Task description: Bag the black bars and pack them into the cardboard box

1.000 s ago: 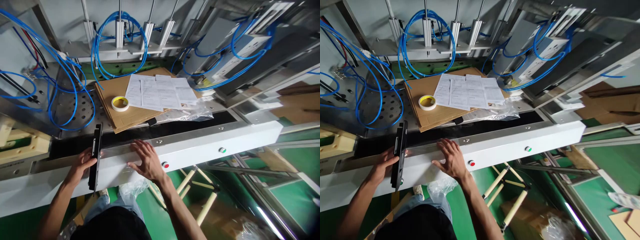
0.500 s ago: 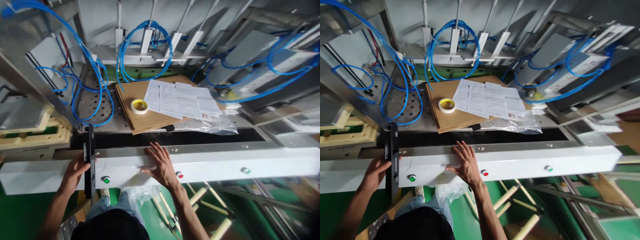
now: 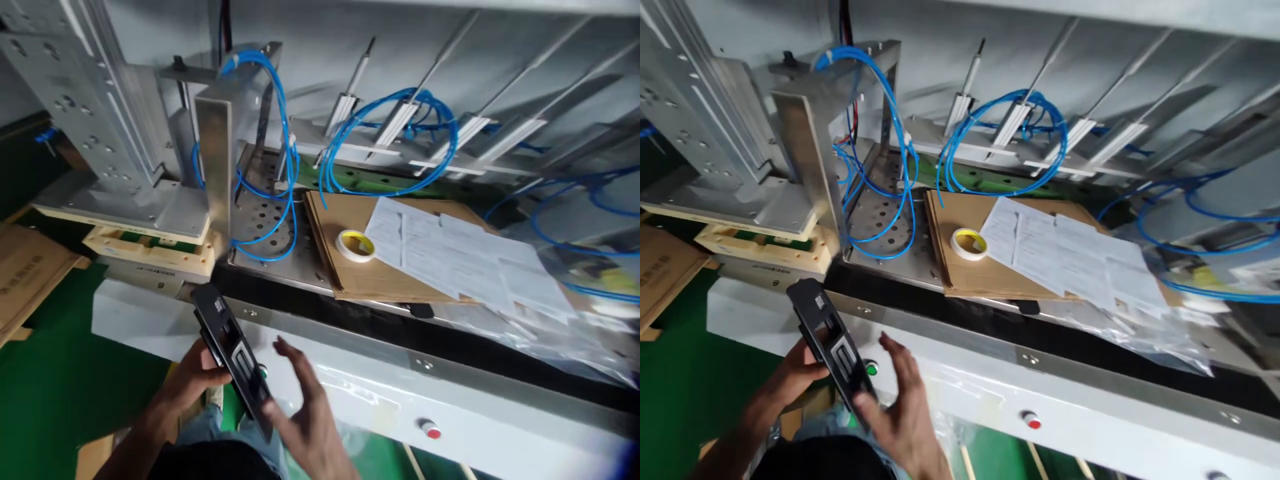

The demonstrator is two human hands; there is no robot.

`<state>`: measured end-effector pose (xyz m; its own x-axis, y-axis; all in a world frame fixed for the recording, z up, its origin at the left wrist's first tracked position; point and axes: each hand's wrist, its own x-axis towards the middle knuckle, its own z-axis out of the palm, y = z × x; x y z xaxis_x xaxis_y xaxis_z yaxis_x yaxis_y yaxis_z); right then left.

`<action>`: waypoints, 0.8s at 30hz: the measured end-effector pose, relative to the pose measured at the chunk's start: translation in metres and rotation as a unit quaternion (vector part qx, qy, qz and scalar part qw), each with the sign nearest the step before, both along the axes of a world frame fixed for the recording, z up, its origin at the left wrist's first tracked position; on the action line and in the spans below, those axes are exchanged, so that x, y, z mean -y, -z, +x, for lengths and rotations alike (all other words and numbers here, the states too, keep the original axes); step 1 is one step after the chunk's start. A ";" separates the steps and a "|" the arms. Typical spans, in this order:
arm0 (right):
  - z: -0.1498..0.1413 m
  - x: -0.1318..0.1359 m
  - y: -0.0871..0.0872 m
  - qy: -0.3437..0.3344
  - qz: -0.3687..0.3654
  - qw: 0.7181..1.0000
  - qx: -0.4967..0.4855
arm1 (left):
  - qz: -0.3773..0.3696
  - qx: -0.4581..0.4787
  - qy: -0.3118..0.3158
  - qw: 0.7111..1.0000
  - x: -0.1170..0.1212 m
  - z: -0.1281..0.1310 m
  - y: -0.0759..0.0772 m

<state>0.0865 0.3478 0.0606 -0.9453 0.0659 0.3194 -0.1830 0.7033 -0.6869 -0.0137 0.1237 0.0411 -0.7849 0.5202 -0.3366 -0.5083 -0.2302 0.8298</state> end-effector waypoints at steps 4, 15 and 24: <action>-0.041 0.052 -0.011 -0.108 0.031 0.994 0.010 | 0.011 0.004 -0.072 0.997 0.008 -0.005 -0.006; -0.228 0.120 -0.034 -0.116 0.334 0.927 -0.122 | -0.185 -0.064 -0.160 0.967 0.107 -0.008 0.066; -0.328 0.138 -0.030 -0.155 0.259 0.952 -0.055 | -0.236 -0.034 -0.105 0.966 0.110 0.020 0.123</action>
<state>-0.2413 0.2095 0.0906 -0.8525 -0.4045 0.3310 -0.4879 0.8430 -0.2265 0.0061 0.0140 -0.0817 -0.8849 0.1495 -0.4410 -0.4321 0.0896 0.8974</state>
